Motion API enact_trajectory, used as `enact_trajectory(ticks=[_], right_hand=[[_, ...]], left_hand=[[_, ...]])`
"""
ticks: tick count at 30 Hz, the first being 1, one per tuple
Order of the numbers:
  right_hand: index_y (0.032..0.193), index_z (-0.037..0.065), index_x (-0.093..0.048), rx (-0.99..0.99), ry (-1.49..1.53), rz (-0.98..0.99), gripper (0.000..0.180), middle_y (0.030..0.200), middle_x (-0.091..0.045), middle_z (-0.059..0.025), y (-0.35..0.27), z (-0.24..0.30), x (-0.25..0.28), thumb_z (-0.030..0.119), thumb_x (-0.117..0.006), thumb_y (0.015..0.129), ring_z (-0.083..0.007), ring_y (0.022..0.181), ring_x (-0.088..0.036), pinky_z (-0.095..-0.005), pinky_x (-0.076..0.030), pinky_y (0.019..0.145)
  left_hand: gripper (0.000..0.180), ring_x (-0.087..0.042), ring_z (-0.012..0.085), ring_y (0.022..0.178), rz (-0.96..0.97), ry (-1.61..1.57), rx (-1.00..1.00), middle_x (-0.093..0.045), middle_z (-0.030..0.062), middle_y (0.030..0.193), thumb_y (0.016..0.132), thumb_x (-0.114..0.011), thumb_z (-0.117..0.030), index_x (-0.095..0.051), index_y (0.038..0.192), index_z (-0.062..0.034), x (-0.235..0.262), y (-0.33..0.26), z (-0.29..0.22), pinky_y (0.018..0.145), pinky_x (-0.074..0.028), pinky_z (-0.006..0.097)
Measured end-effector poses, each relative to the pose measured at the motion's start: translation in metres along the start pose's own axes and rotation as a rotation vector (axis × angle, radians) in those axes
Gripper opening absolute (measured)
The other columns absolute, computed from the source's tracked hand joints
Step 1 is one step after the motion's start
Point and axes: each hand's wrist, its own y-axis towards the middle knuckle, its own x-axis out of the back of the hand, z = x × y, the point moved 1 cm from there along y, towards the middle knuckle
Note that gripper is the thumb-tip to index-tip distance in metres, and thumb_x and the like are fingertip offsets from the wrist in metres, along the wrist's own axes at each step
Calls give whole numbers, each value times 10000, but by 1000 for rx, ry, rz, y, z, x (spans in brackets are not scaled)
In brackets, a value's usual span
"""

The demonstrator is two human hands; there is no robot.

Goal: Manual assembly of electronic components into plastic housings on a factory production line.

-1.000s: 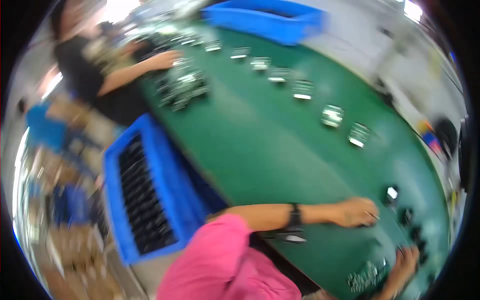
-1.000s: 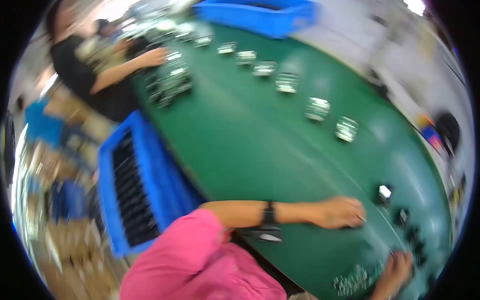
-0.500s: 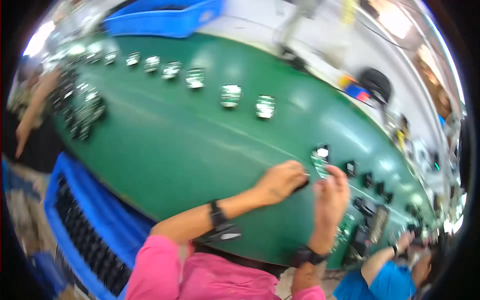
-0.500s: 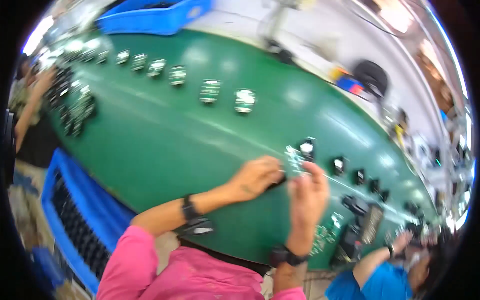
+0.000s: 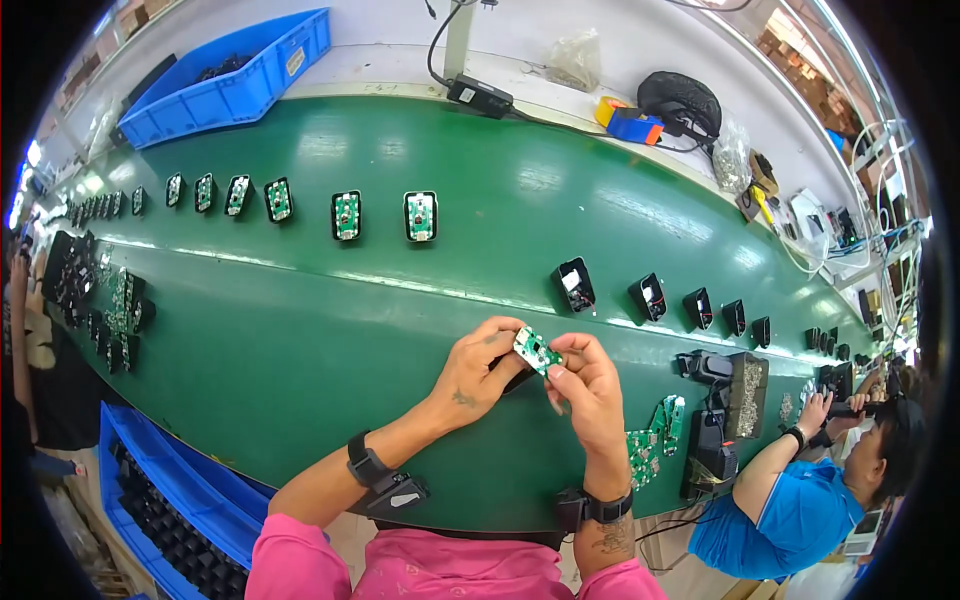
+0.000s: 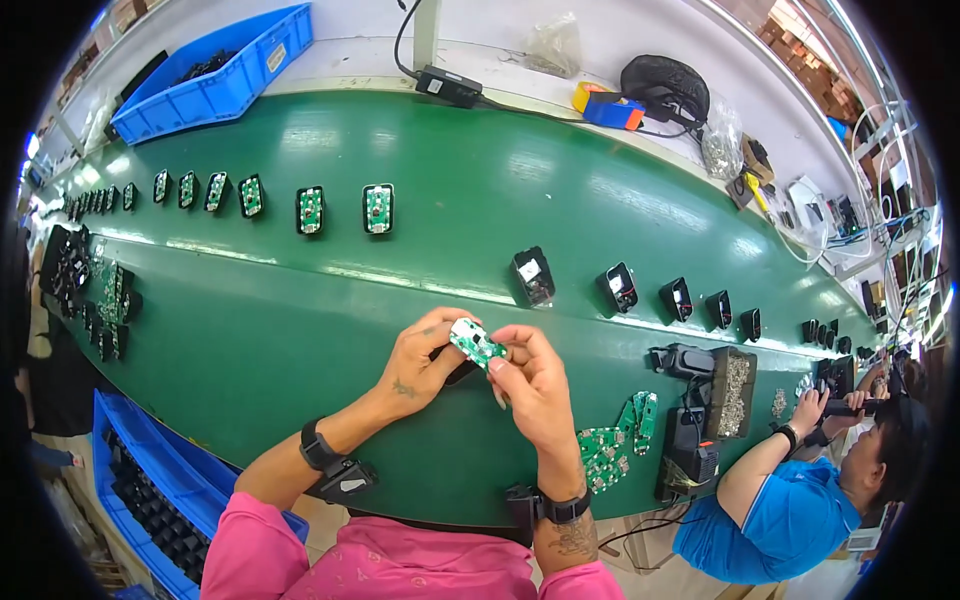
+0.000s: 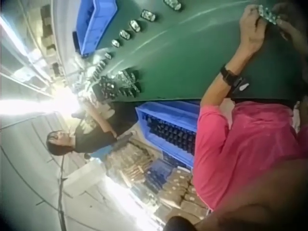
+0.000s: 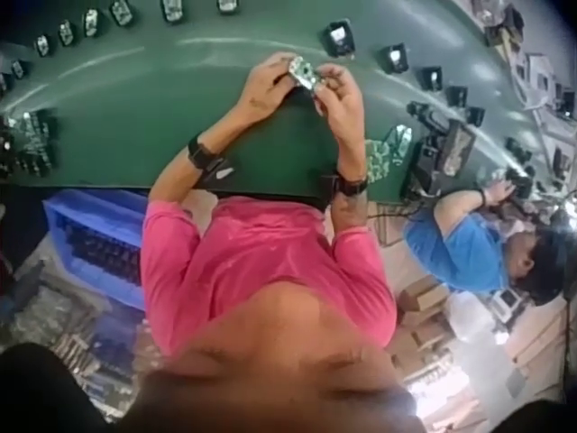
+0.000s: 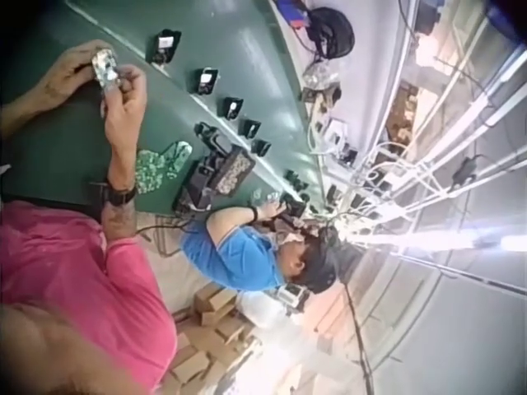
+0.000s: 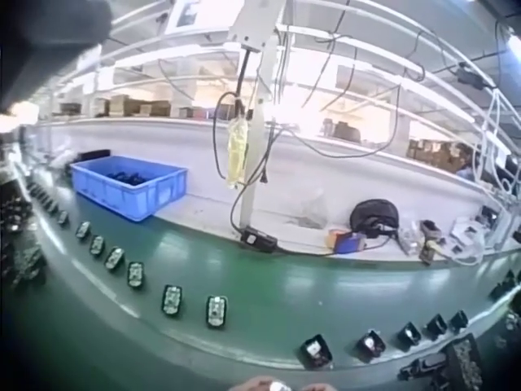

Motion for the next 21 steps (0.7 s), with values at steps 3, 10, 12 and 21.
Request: enact_trajectory(ticks=[3, 10, 12, 21], right_hand=[[1147, 13, -514, -15, -48, 8, 237, 796, -579, -17, -3, 3, -2, 0, -552, 914, -52, 620, -504, -188, -375, 506], [1231, 29, -469, -12, -162, 63, 317, 772, -542, 8, 4, -10, -16, 20, -551, 925, -47, 593, -454, -193, -336, 498], [1294, 43, -440, 100, -367, 8, 388, 774, -532, 36, -1, -7, -10, 83, -565, 929, -39, 635, -451, -192, -349, 537], [1207, 54, -472, -42, -195, -45, 293, 828, -559, 26, -9, -8, 12, 12, -553, 928, -12, 623, -439, -156, -293, 516]], left_hand=[[159, -637, 236, 924, 26, 14, 49, -624, 116, 1128, 898, -627, -88, -667, 1029, -8, 1, 1, -5, 813, -501, 337], [210, -637, 262, 904, -63, 64, 29, -620, 137, 1124, 828, -679, -106, -672, 1022, -25, 17, -9, -6, 784, -512, 348], [287, -624, 295, 1003, -73, 92, -63, -611, 151, 1151, 784, -733, -158, -665, 1039, -45, 13, -5, -9, 820, -517, 356], [752, -464, 355, 1253, 0, -243, 66, -474, 191, 1322, 718, -763, -234, -458, 1378, -43, -2, -1, -11, 1046, -390, 418]])
